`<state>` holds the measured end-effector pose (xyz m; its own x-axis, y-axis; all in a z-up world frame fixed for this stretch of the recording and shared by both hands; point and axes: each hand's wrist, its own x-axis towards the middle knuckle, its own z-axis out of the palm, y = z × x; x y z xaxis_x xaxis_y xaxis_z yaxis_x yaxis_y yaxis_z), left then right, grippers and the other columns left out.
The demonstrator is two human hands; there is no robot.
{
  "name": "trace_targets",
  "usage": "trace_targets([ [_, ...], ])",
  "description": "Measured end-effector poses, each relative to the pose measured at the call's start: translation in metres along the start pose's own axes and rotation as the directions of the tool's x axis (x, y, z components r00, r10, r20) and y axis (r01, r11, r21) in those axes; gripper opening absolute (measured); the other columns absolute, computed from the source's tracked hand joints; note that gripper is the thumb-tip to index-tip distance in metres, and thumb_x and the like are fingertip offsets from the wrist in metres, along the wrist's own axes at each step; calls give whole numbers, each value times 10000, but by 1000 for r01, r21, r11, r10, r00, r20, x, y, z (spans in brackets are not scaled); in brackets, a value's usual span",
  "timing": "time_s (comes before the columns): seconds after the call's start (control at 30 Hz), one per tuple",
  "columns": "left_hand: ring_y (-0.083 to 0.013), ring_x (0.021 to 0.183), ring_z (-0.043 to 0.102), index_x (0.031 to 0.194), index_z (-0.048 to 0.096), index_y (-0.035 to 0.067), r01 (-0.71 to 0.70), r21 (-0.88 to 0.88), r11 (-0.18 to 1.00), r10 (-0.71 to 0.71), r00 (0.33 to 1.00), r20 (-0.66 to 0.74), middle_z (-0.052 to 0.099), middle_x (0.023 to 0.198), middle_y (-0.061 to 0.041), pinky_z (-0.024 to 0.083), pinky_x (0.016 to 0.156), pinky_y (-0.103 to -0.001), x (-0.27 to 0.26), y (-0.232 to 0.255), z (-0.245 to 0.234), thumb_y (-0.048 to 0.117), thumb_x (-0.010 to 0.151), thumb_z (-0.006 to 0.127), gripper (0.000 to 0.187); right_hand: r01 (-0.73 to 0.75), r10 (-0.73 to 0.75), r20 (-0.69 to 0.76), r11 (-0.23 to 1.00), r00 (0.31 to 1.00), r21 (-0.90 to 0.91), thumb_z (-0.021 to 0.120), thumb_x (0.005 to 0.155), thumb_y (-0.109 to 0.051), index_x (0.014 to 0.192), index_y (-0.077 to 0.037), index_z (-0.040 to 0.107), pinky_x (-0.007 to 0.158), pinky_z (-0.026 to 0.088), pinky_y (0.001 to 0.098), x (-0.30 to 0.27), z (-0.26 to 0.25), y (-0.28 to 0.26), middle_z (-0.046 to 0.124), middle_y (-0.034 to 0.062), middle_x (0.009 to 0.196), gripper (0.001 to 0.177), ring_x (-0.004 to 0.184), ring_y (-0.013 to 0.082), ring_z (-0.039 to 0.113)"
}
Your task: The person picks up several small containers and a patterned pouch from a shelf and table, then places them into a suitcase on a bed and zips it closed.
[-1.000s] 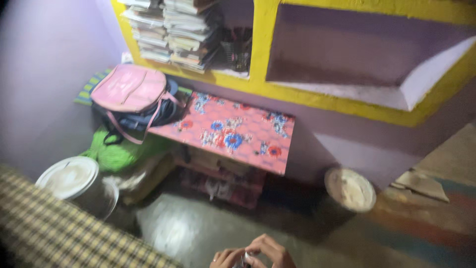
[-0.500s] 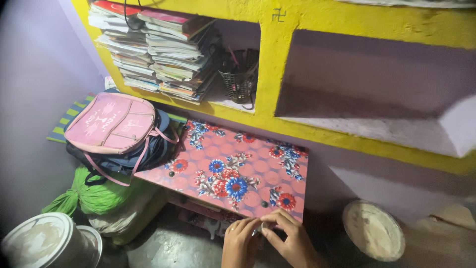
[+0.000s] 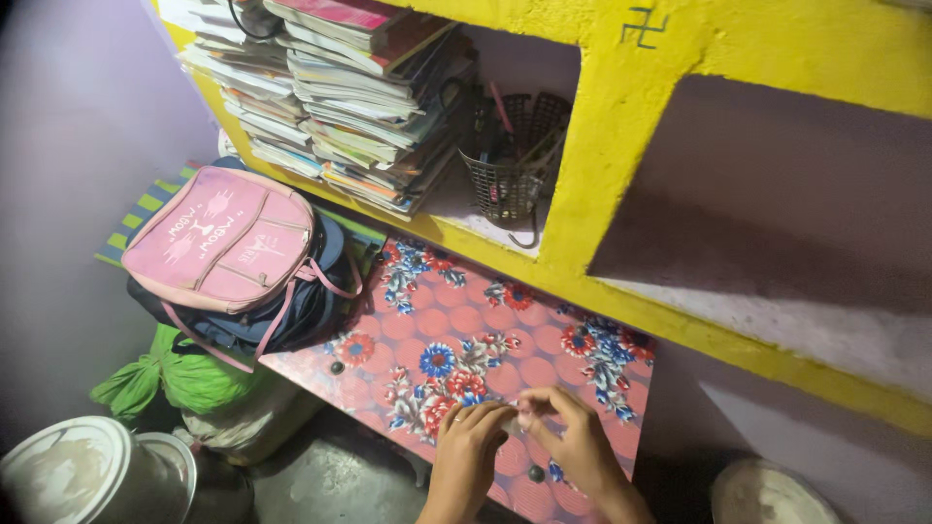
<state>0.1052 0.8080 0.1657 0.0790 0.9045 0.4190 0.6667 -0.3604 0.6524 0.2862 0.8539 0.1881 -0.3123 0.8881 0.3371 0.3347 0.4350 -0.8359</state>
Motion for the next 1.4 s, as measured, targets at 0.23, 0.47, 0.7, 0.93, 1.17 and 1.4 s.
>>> trace_targets([
  [0.23,-237,1174,627,1155,716,138,-50,7,999,49,997,56,723,1178,-7,359,1077,-479,45,-57,-8,23,783,731,389,119,-129,-136,990,982,-79,766,820,5,1224,-28,593,867,591,300,141,16,18,615,123,1386,440,1069,181,677],
  [0.47,-222,1207,618,1133,721,150,-50,-28,998,53,987,153,723,1205,4,346,1073,-509,88,-123,-47,30,762,746,391,87,-256,-338,892,906,-443,812,717,13,1434,-18,482,806,563,352,301,32,-1,488,192,1457,790,1006,305,667],
  [0.7,-214,1185,634,1137,735,158,-104,-80,991,114,983,140,732,1175,6,370,1087,-489,113,-165,-72,34,822,723,339,-44,-218,-453,864,865,-502,842,766,-3,943,3,664,718,529,395,318,49,28,574,132,1048,252,885,299,632],
  [0.93,-228,1116,639,1137,728,154,-111,-50,993,121,928,353,715,1102,-7,339,1108,-520,129,-199,-71,39,841,699,319,16,-294,-461,856,837,-517,804,724,58,850,-22,673,682,509,369,225,88,16,577,100,936,199,813,258,621],
  [1.17,-260,1164,599,1127,751,196,-221,70,973,146,820,554,701,1132,-26,211,1132,-586,73,-246,-45,31,760,655,415,38,-235,-384,890,893,-455,770,717,99,880,-41,719,630,509,357,135,113,18,614,86,897,221,751,237,638],
  [1.4,-213,1245,587,1122,739,166,-82,286,955,-62,886,460,698,1160,-33,127,1265,-562,6,-277,7,47,848,582,338,-45,-61,-273,930,960,-366,789,748,47,858,-35,668,664,520,382,54,140,78,613,102,900,183,784,279,648],
])
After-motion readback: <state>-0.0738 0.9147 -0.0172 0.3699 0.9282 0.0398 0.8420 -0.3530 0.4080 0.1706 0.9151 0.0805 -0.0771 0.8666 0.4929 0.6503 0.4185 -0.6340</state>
